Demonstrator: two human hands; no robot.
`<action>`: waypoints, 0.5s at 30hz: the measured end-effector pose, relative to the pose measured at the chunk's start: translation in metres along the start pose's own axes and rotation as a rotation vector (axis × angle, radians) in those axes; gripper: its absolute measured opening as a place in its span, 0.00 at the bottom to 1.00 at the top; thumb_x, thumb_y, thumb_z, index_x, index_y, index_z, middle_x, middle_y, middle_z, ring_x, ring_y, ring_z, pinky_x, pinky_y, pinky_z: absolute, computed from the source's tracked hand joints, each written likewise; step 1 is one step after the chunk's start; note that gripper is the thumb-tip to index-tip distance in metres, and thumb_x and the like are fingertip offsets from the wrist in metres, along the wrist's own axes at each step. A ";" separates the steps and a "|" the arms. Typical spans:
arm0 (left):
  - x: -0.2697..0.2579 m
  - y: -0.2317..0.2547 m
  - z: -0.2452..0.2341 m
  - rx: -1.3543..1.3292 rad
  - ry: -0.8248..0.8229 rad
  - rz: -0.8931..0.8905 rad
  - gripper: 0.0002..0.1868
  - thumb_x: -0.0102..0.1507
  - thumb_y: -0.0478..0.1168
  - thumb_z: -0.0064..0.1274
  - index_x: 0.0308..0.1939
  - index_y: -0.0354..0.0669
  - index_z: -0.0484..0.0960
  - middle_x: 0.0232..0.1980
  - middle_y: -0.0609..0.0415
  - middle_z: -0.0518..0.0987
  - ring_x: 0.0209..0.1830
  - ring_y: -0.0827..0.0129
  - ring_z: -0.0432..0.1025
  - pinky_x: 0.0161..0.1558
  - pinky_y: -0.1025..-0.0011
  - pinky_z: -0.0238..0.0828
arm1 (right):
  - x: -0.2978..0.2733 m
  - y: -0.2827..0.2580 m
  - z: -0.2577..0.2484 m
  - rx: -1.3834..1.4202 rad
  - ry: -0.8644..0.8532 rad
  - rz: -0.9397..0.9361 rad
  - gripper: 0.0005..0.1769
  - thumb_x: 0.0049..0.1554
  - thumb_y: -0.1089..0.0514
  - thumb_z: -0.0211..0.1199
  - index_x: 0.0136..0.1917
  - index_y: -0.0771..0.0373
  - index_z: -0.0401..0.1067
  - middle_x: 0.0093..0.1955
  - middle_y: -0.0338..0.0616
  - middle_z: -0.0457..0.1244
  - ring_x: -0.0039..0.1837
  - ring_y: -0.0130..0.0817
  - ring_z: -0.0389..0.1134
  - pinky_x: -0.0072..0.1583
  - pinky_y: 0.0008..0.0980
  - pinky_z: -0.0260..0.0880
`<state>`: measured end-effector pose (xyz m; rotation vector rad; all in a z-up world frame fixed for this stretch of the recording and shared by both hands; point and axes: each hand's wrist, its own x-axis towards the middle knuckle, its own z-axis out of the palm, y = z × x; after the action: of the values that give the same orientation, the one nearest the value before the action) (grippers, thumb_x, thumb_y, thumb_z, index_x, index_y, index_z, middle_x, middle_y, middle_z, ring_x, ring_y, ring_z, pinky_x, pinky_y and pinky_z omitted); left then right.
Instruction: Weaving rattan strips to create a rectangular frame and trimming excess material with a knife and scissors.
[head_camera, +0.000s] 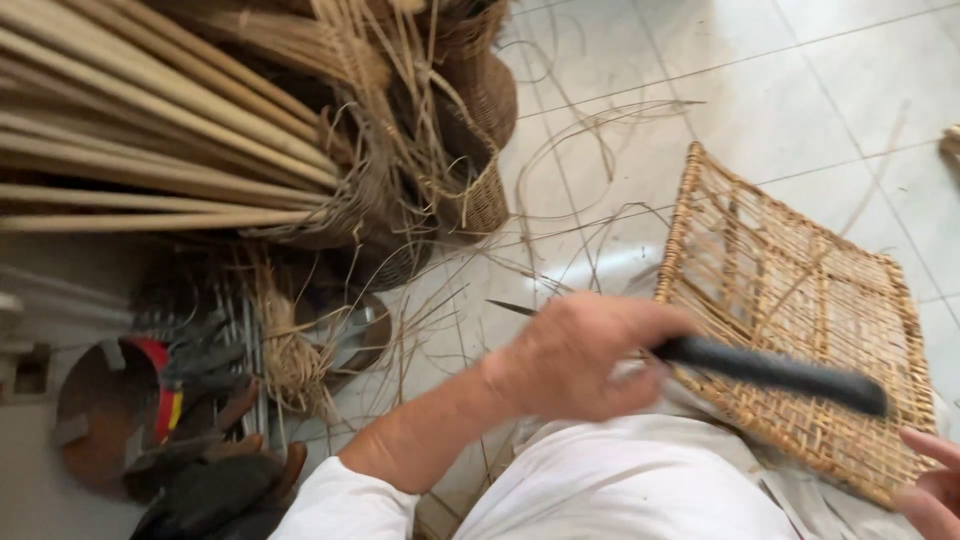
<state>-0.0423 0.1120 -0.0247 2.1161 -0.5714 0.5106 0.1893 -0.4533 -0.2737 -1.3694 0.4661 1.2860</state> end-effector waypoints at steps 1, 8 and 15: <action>-0.013 -0.012 -0.009 -0.026 0.055 -0.131 0.14 0.68 0.44 0.53 0.57 0.52 0.75 0.38 0.63 0.83 0.24 0.77 0.71 0.28 0.78 0.77 | -0.027 -0.004 0.087 -0.369 0.290 -0.428 0.25 0.61 0.40 0.53 0.68 0.46 0.73 0.23 0.50 0.48 0.24 0.41 0.46 0.30 0.39 0.44; -0.100 -0.108 -0.079 -0.136 0.436 -0.729 0.14 0.67 0.38 0.57 0.55 0.51 0.75 0.51 0.55 0.80 0.43 0.69 0.74 0.44 0.72 0.76 | -0.081 0.010 0.254 -0.552 0.654 -0.660 0.23 0.59 0.68 0.69 0.68 0.69 0.76 0.29 0.50 0.56 0.31 0.36 0.52 0.34 0.36 0.50; -0.181 -0.190 -0.272 0.593 0.952 -0.407 0.16 0.75 0.38 0.52 0.63 0.37 0.66 0.56 0.39 0.74 0.52 0.51 0.74 0.59 0.61 0.73 | -0.084 0.006 0.262 -0.565 0.655 -0.658 0.23 0.59 0.67 0.68 0.69 0.67 0.76 0.29 0.50 0.55 0.32 0.37 0.52 0.34 0.34 0.49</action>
<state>-0.1229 0.4739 -0.0964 2.0958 0.6052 1.4371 0.0486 -0.2580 -0.1405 -2.1973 0.0419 0.4045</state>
